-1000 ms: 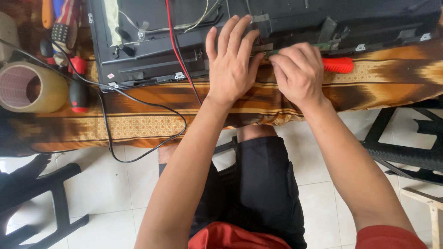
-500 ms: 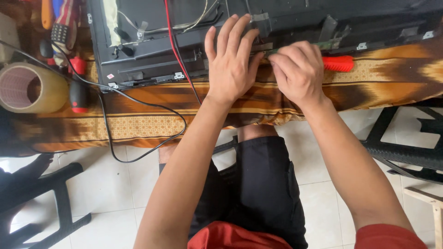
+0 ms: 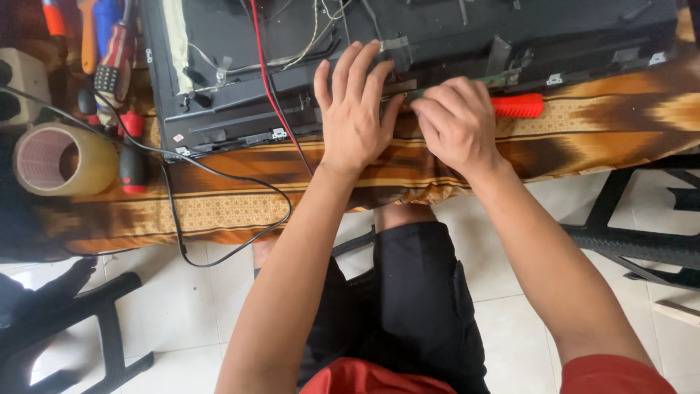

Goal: Soldering components on a circuit board inside a television

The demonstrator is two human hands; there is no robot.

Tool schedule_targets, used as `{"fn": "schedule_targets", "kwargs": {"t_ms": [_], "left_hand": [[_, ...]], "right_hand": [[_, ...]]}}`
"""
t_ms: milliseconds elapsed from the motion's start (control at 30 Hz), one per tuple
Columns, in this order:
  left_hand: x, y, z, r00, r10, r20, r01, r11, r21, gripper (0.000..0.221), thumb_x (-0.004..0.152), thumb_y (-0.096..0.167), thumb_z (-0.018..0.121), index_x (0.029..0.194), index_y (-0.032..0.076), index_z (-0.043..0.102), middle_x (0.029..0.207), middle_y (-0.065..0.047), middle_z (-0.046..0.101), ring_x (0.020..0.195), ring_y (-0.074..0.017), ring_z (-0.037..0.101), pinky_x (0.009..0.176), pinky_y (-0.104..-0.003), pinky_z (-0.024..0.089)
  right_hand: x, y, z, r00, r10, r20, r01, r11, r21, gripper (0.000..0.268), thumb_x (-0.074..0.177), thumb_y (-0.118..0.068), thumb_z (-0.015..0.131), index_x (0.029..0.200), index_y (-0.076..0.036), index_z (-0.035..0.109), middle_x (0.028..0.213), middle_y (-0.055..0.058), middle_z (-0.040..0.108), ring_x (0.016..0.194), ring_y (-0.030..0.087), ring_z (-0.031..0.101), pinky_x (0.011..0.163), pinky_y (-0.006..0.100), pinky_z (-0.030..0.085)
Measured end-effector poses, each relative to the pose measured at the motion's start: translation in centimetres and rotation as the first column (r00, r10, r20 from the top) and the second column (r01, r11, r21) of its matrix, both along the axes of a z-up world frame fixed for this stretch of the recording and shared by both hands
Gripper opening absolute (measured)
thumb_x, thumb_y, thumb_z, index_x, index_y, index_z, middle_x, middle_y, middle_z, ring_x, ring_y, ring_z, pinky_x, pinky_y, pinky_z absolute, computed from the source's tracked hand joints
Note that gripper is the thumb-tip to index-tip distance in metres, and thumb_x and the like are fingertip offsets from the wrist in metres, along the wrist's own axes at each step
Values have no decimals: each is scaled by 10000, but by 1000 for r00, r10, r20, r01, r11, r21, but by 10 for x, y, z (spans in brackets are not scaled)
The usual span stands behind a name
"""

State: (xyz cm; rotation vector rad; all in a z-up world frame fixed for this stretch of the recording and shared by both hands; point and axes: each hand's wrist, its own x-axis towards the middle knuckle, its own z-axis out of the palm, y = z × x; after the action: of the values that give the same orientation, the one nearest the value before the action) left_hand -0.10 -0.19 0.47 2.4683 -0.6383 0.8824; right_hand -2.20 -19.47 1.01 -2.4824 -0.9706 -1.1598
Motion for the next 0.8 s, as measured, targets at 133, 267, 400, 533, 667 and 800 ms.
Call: {"fn": "schedule_targets", "kwargs": {"t_ms": [133, 267, 400, 533, 667, 800], "left_hand": [[-1, 0, -1, 1000, 10, -1, -10, 1000, -2, 323, 999, 318, 673, 1259, 125, 660, 1462, -62, 552, 1389, -285, 514, 1184, -524, 252], [1, -1, 0, 1000, 5, -12, -5, 1000, -1, 335, 994, 318, 676, 1268, 127, 654, 1471, -64, 545, 1398, -286, 507, 1189, -528, 247], [0, 0, -1, 1000, 1, -14, -1, 1000, -2, 328, 999, 313, 691, 1272, 132, 659, 1476, -55, 538, 1403, -282, 503, 1196, -520, 237], [2, 1, -1, 1000, 7, 2, -7, 1000, -9, 327, 991, 309, 685, 1265, 131, 657, 1468, -61, 549, 1396, -284, 514, 1192, -521, 239], [0, -1, -2, 1000, 1, 2, -1, 1000, -15, 312, 1011, 320, 660, 1260, 133, 661, 1465, -58, 552, 1393, -280, 516, 1191, -515, 237], [0, -1, 0, 1000, 19, 14, -19, 1000, -15, 307, 1013, 326, 642, 1257, 140, 663, 1461, -55, 555, 1386, -274, 528, 1191, -507, 243]], "right_hand": [[0, -1, -3, 1000, -20, -6, 20, 1000, 17, 35, 992, -11, 749, 966, -10, 772, 965, 81, 697, 871, 256, 600, 738, 378, 465], [0, -2, 1, 1000, -19, -13, 19, 1000, 18, 43, 962, 9, 768, 942, -29, 770, 952, 68, 703, 872, 251, 599, 735, 372, 447], [-3, 1, 5, 999, -33, -21, 34, 999, 5, 49, 994, -2, 739, 956, -27, 757, 966, 65, 694, 871, 266, 593, 737, 391, 442], [-1, 3, 7, 1000, -12, -23, 12, 1000, -10, 53, 975, 11, 738, 950, -33, 752, 974, 58, 701, 874, 266, 605, 746, 388, 438], [-2, 2, 4, 1000, -25, -14, 25, 1000, -1, 61, 1003, -7, 730, 953, -21, 761, 966, 69, 699, 860, 265, 592, 739, 389, 442], [-3, 5, 8, 999, -37, -19, 37, 999, 8, 113, 1058, -43, 676, 980, -20, 755, 984, 78, 687, 851, 274, 595, 744, 402, 441]]}}
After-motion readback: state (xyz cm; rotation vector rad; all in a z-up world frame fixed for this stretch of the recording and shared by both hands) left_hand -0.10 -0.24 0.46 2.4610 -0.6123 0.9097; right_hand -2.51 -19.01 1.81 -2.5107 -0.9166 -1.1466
